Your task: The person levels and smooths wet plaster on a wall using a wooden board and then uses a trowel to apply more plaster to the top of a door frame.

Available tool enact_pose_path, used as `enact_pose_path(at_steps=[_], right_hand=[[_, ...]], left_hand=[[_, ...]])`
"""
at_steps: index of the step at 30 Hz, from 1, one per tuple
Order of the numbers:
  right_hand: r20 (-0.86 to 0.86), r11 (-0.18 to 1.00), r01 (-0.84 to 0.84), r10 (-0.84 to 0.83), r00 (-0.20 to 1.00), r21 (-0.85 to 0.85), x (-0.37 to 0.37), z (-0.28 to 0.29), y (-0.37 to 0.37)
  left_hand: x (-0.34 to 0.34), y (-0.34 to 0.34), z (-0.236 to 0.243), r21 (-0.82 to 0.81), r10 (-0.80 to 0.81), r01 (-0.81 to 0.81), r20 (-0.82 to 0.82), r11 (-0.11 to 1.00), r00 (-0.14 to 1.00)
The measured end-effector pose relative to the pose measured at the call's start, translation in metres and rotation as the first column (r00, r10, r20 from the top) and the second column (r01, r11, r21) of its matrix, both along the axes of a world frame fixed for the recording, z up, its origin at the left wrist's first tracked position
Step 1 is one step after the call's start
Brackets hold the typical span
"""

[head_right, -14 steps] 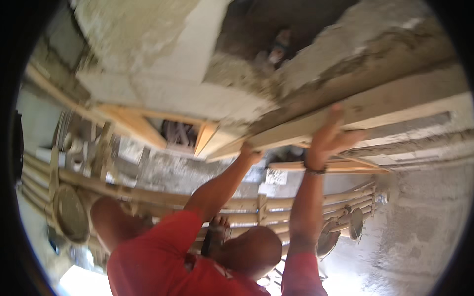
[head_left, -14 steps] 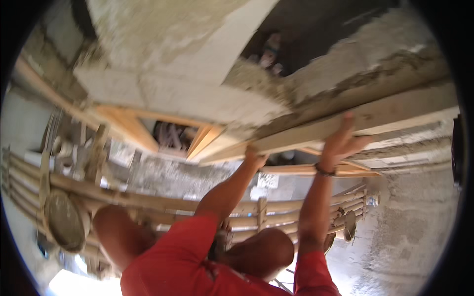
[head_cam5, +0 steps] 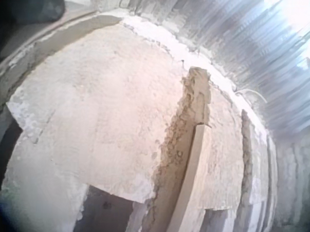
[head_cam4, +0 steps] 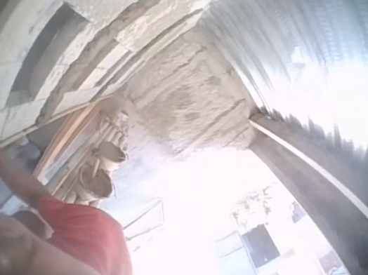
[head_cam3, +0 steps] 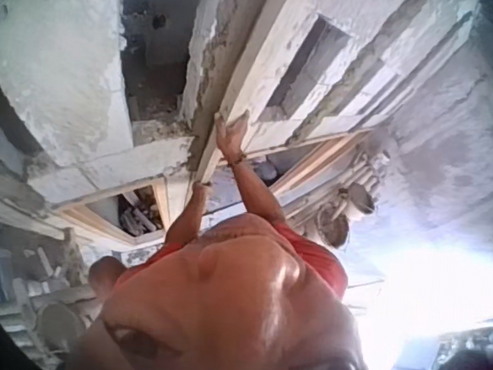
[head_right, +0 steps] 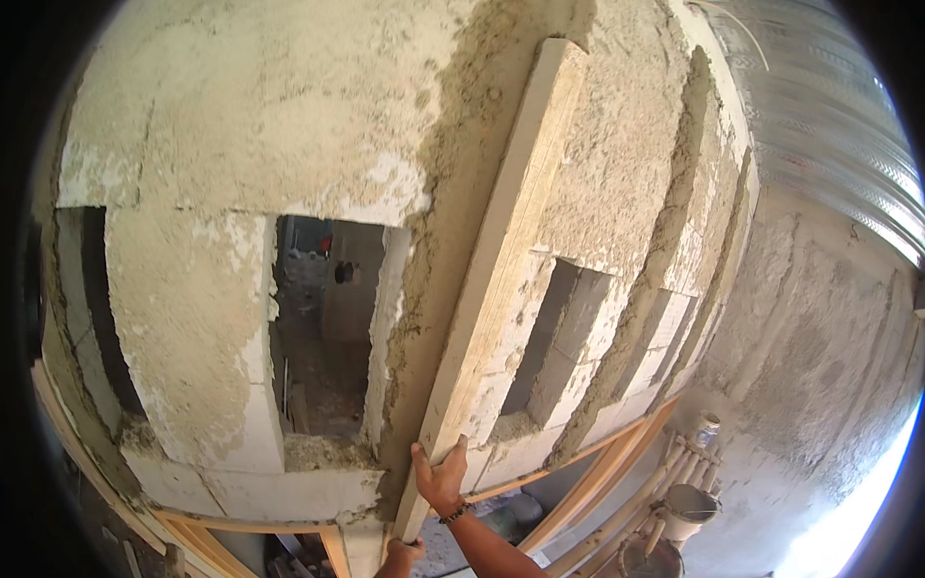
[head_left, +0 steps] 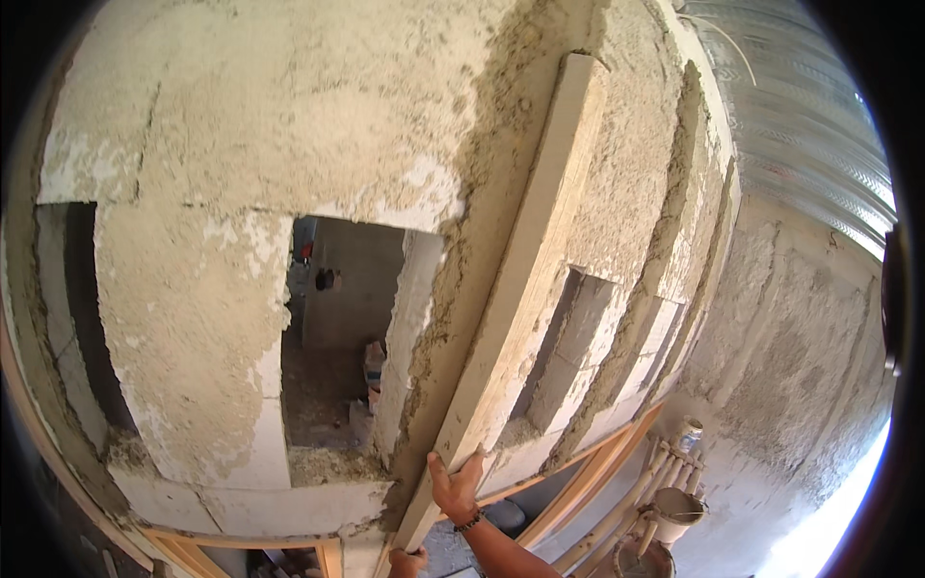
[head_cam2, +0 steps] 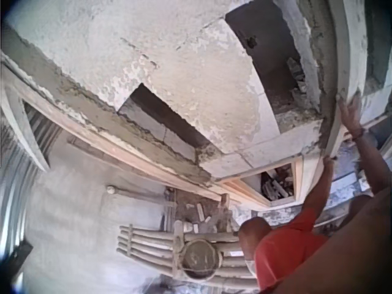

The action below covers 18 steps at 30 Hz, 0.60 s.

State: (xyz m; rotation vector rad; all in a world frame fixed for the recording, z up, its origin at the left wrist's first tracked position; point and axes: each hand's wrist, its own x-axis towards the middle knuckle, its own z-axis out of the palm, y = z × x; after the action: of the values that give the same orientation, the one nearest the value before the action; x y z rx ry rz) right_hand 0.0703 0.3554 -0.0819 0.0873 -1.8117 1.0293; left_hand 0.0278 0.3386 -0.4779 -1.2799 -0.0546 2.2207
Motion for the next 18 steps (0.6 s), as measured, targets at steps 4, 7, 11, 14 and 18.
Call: enact_pose_path(at_steps=[4,7,11,14,18], right_hand=[[-0.027,0.999,0.03,-0.029,0.999,0.043,0.003,0.058,0.0],[-0.088,0.998,0.023,-0.018,0.996,0.059,0.004,0.114,-0.005],[-0.172,0.992,0.04,-0.019,0.985,0.119,0.004,0.185,-0.005],[-0.195,0.993,0.034,-0.01,0.981,0.116,0.0,0.222,-0.001],[-0.228,0.995,-0.006,0.028,0.973,0.097,-0.001,0.226,-0.004]], left_hand=[[-0.001,0.0,0.056,-0.015,-0.018,0.017,-0.051,1.0,0.999],[-0.001,0.002,0.116,0.039,0.008,-0.004,-0.1,0.999,0.995],[0.009,-0.003,0.2,0.082,0.024,-0.012,-0.151,0.997,0.988],[0.013,-0.006,0.244,0.091,0.012,0.004,-0.174,0.996,0.985],[0.017,-0.008,0.246,0.095,0.032,-0.008,-0.264,0.995,0.964]])
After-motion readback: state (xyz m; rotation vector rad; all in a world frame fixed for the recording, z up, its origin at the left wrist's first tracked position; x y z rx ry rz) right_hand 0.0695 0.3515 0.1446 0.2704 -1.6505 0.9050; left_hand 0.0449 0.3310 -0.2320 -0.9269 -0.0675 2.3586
